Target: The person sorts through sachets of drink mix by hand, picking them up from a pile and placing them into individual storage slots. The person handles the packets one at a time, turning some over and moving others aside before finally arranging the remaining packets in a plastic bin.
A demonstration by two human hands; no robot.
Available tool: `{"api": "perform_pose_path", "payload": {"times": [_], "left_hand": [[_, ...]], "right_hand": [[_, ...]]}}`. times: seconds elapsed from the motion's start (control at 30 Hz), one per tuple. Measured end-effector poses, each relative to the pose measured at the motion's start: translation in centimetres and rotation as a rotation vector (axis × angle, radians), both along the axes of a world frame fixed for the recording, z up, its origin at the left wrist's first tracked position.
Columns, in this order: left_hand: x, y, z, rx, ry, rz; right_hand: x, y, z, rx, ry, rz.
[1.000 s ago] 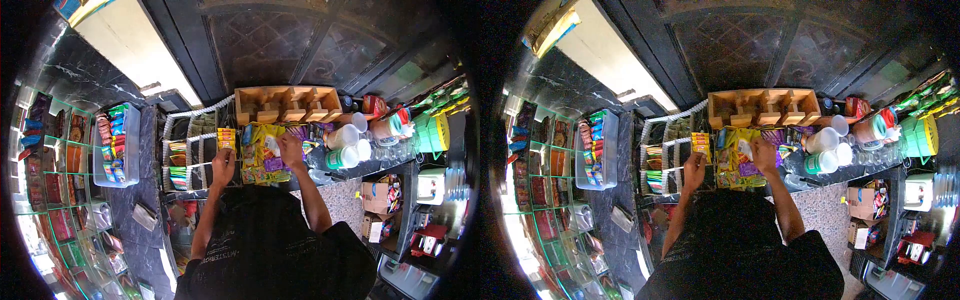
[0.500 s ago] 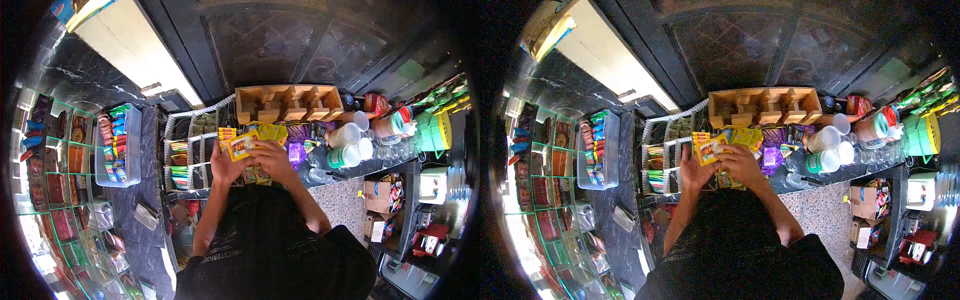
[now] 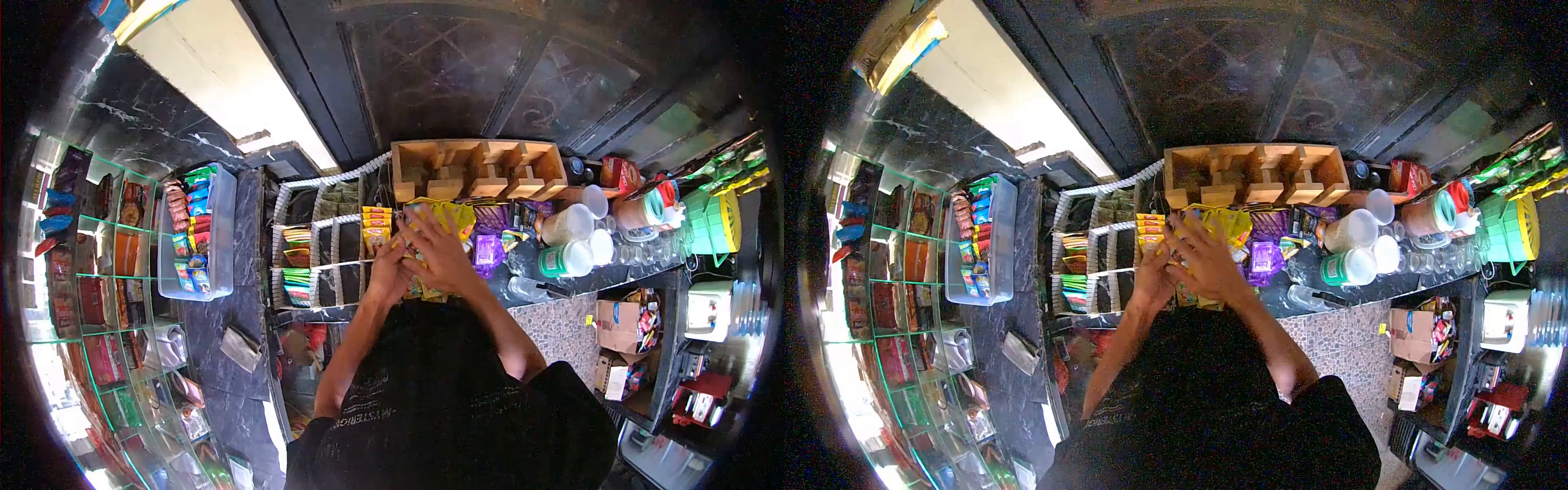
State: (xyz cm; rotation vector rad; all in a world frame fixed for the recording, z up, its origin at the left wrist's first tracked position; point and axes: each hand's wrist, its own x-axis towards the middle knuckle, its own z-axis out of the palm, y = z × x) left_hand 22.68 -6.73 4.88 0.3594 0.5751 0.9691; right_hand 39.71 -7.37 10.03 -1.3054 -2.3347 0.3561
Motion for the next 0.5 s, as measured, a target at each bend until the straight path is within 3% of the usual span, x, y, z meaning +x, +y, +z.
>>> {"api": "perform_pose_path", "payload": {"times": [0.03,0.07,0.13,0.23,0.27,0.33,0.37,0.4,0.47,0.5], "left_hand": [[-0.6,0.3,-3.9,0.01,-0.245,-0.048],[-0.5,-0.1,-2.7,0.011,-0.245,-0.041],[0.3,-1.1,1.4,-0.136,0.081,-0.053],[0.0,-1.7,0.4,-0.068,0.054,-0.094],[0.1,-1.8,0.0,-0.044,0.061,-0.086],[0.4,-1.7,-0.1,0.006,0.1,-0.107],[0.5,-1.6,-0.1,0.064,0.139,-0.121],[0.7,-1.7,-0.1,0.065,0.138,-0.122],[1.0,-1.7,0.2,0.29,0.549,-0.197],[0.7,-1.6,0.6,0.29,0.552,-0.195]], "right_hand": [[0.5,0.0,-0.4,-0.034,-0.017,-0.111],[1.3,0.1,-0.8,-0.066,-0.036,-0.224],[3.8,0.9,-3.9,-0.094,0.036,-0.292],[6.3,1.3,-5.4,-0.172,0.37,-0.452],[6.1,1.0,-4.4,-0.175,0.371,-0.457],[5.5,0.3,-3.1,-0.768,0.841,-0.382],[4.9,0.3,-3.4,-0.655,0.834,-0.204],[5.0,0.1,-3.3,-0.653,0.833,-0.204],[5.1,-0.4,-2.6,-0.692,0.536,-0.219],[4.9,-0.3,-2.7,-0.674,0.665,-0.174]]}}
